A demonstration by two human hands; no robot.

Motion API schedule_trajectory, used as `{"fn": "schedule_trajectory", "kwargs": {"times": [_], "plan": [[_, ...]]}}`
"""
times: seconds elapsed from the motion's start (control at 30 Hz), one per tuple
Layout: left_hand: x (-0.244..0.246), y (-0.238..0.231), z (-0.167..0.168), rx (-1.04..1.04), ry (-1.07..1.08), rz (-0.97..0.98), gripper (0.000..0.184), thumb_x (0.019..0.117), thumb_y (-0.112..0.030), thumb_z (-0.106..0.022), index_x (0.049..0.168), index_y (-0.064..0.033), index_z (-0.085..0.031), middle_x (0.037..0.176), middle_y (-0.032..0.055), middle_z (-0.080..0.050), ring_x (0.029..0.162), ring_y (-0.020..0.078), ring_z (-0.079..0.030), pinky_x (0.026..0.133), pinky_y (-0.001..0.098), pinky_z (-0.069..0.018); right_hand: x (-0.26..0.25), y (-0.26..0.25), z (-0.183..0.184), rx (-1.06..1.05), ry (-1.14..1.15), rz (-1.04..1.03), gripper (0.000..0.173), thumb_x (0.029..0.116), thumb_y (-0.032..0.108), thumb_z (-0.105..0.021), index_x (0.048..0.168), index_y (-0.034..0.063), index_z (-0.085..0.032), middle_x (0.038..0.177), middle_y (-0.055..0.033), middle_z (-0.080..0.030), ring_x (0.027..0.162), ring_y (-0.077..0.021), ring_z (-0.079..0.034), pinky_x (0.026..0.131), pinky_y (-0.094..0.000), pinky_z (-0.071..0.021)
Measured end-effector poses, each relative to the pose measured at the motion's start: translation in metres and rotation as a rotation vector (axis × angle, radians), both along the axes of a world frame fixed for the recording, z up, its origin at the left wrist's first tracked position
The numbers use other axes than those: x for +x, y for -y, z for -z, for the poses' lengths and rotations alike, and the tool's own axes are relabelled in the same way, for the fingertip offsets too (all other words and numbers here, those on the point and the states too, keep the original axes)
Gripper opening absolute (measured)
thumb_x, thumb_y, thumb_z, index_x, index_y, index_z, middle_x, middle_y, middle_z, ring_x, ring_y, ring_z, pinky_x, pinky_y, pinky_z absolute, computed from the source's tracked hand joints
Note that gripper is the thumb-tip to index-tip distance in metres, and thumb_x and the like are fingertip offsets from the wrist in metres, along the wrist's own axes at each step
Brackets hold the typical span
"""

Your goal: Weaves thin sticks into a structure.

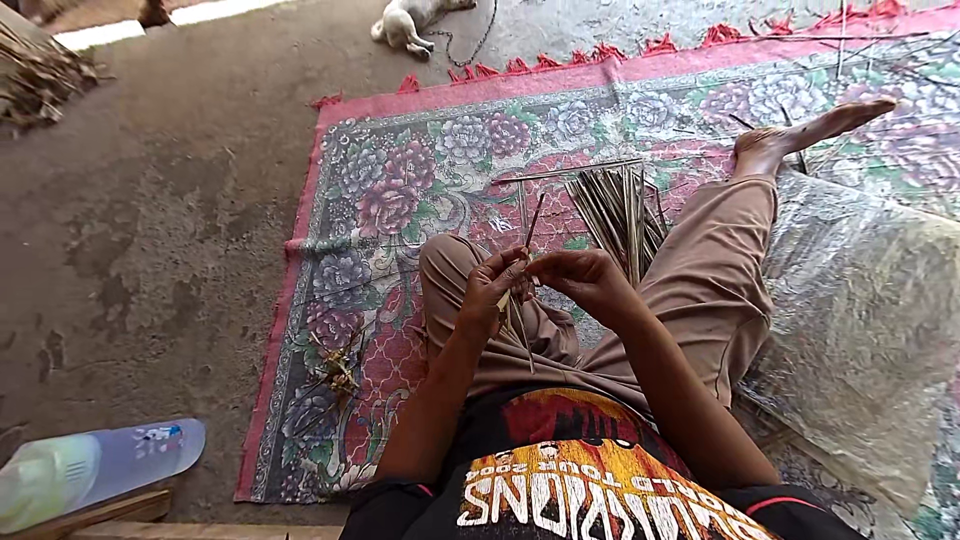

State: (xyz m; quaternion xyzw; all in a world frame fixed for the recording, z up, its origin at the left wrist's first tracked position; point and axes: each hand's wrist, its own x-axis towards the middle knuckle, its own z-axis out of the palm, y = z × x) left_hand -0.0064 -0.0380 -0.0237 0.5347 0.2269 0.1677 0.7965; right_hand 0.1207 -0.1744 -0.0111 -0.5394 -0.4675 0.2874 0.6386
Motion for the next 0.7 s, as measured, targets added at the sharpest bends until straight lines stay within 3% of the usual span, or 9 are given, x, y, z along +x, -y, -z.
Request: {"fn": "schedule_trajectory", "kwargs": {"times": [0.07, 0.2, 0.37, 0.53, 0.6, 0.7], "plan": [[0.001, 0.002, 0.000, -0.016, 0.050, -0.008, 0.022, 0.1027, -0.008, -0.057, 0.122, -0.0069, -0.067, 0.096, 0.0043, -0.071, 0.071, 0.0089, -0.067, 0.063, 0.0252, -0.0596, -0.002, -0.002, 0.000, 0.034, -0.010, 0.040, 0.018, 0.0932, -0.007, -0.065, 0.110, -0.0029, -0.071, 0.098, -0.0023, -0.073, 0.083, -0.0022, -0.068, 0.079, -0.0197, -0.0584], [0.001, 0.007, -0.006, 0.059, 0.059, -0.017, 0.020, 0.1020, -0.004, -0.057, 0.119, -0.0088, -0.065, 0.093, 0.0025, -0.068, 0.070, 0.0080, -0.066, 0.062, 0.0245, -0.0590, -0.006, -0.008, 0.007, -0.023, -0.083, 0.136, 0.006, 0.0945, 0.000, -0.066, 0.099, 0.0022, -0.069, 0.081, 0.0027, -0.067, 0.068, -0.0004, -0.060, 0.066, -0.0177, -0.0526], [-0.001, 0.006, -0.006, 0.091, 0.058, 0.020, 0.019, 0.1024, -0.006, -0.054, 0.118, -0.0067, -0.065, 0.091, 0.0037, -0.068, 0.071, 0.0091, -0.066, 0.064, 0.0255, -0.0587, -0.007, -0.011, 0.007, -0.177, -0.284, 0.095, 0.004, 0.0963, 0.001, -0.062, 0.094, 0.0046, -0.063, 0.075, 0.0020, -0.066, 0.068, -0.0050, -0.065, 0.070, -0.0252, -0.0587], [-0.003, 0.006, -0.006, 0.076, 0.003, 0.039, 0.019, 0.1017, -0.003, -0.053, 0.116, -0.0051, -0.066, 0.091, 0.0044, -0.069, 0.071, 0.0090, -0.065, 0.063, 0.0247, -0.0569, -0.005, -0.009, 0.008, -0.224, -0.376, 0.055, 0.012, 0.0960, 0.005, -0.055, 0.086, 0.0097, -0.061, 0.071, 0.0035, -0.062, 0.062, -0.0038, -0.060, 0.065, -0.0231, -0.0545], [-0.002, 0.009, -0.003, 0.175, 0.011, 0.004, 0.017, 0.0993, 0.000, -0.056, 0.113, -0.0055, -0.066, 0.092, 0.0032, -0.068, 0.072, 0.0079, -0.064, 0.064, 0.0236, -0.0559, -0.006, -0.010, 0.010, -0.207, -0.419, 0.057, 0.013, 0.0965, 0.005, -0.054, 0.086, 0.0100, -0.060, 0.072, 0.0032, -0.062, 0.063, -0.0044, -0.060, 0.066, -0.0236, -0.0553], [0.000, 0.010, 0.005, 0.553, 0.068, -0.096, 0.014, 0.0938, 0.001, -0.066, 0.106, -0.0043, -0.069, 0.098, 0.0018, -0.068, 0.074, 0.0056, -0.061, 0.066, 0.0203, -0.0523, -0.006, -0.011, 0.012, -0.111, -0.420, 0.080, 0.011, 0.0964, 0.001, -0.059, 0.091, 0.0098, -0.060, 0.075, 0.0033, -0.066, 0.067, -0.0045, -0.064, 0.068, -0.0233, -0.0565]]}}
